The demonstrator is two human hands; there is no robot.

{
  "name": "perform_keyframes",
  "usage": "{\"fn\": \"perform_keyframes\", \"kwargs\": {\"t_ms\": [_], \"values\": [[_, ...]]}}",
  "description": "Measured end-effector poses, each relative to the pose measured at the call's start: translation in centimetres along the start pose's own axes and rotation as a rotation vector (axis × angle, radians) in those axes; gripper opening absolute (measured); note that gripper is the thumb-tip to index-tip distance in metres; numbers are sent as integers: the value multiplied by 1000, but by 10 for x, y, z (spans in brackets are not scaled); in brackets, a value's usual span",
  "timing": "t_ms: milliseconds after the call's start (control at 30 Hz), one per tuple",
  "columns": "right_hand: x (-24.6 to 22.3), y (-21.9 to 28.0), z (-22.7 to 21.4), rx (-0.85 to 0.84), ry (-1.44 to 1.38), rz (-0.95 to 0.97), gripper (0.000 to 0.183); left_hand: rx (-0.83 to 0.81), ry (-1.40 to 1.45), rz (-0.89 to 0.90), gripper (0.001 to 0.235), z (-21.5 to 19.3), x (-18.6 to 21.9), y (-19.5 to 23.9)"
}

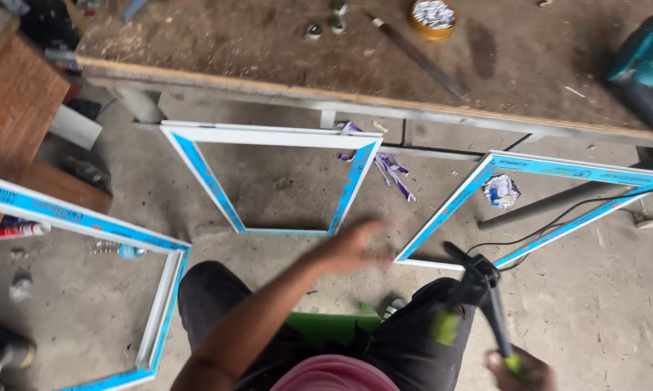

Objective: Assembling aluminum frames by filing edges, drilling holes, and installing rivets.

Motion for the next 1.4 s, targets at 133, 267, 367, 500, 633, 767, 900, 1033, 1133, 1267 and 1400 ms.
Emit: {"fn": "perform_keyframes", "kwargs": {"t_ms": [133, 267, 367, 500, 633, 767, 900, 1033, 1133, 1267, 1400], "values": [[-4, -17, 105, -599, -261, -283, 29, -542, 600, 223, 37, 34, 33, 74], [-119, 7, 177, -1176, 165, -571, 33, -275, 940, -368, 18, 7, 18, 144], [-197, -59, 180, -590, 195, -867, 22, 23, 404, -721, 18, -60, 23, 155], [-341, -179, 219, -127, 131, -1437, 29, 79, 225, -888, 33, -79, 12, 160], [-434, -272, 284, -51, 352, -1496, 22, 149, 353, -969, 25, -67, 7, 165], [-477, -303, 319, -128, 856, -1066, 37, 0, 87, -1032, 35, -48, -26, 177], [-475, -317, 325, -115, 822, -1073, 36, -95, 80, -997, 41, -28, -63, 189], [-466, -307, 314, -163, 726, -1087, 23, -151, 211, -1060, 39, -23, -72, 188], [-463, -301, 306, -186, 620, -1129, 22, -169, 154, -1111, 38, -33, -60, 179], [-463, -315, 296, -263, 266, -1518, 12, -103, 206, -1078, 30, -44, -49, 171], [-434, -243, 271, -432, -437, -1069, 28, -175, 152, -1066, 32, -82, -5, 142]]}}
Point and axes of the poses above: each hand's wrist, its own y-axis away from the middle knuckle, its own z-axis out of the palm, x = y × z, the point moved 3 cm from there along -y, towards the middle knuckle, and after that the axes turned 12 degrees about -y, right-handed, at the moved point
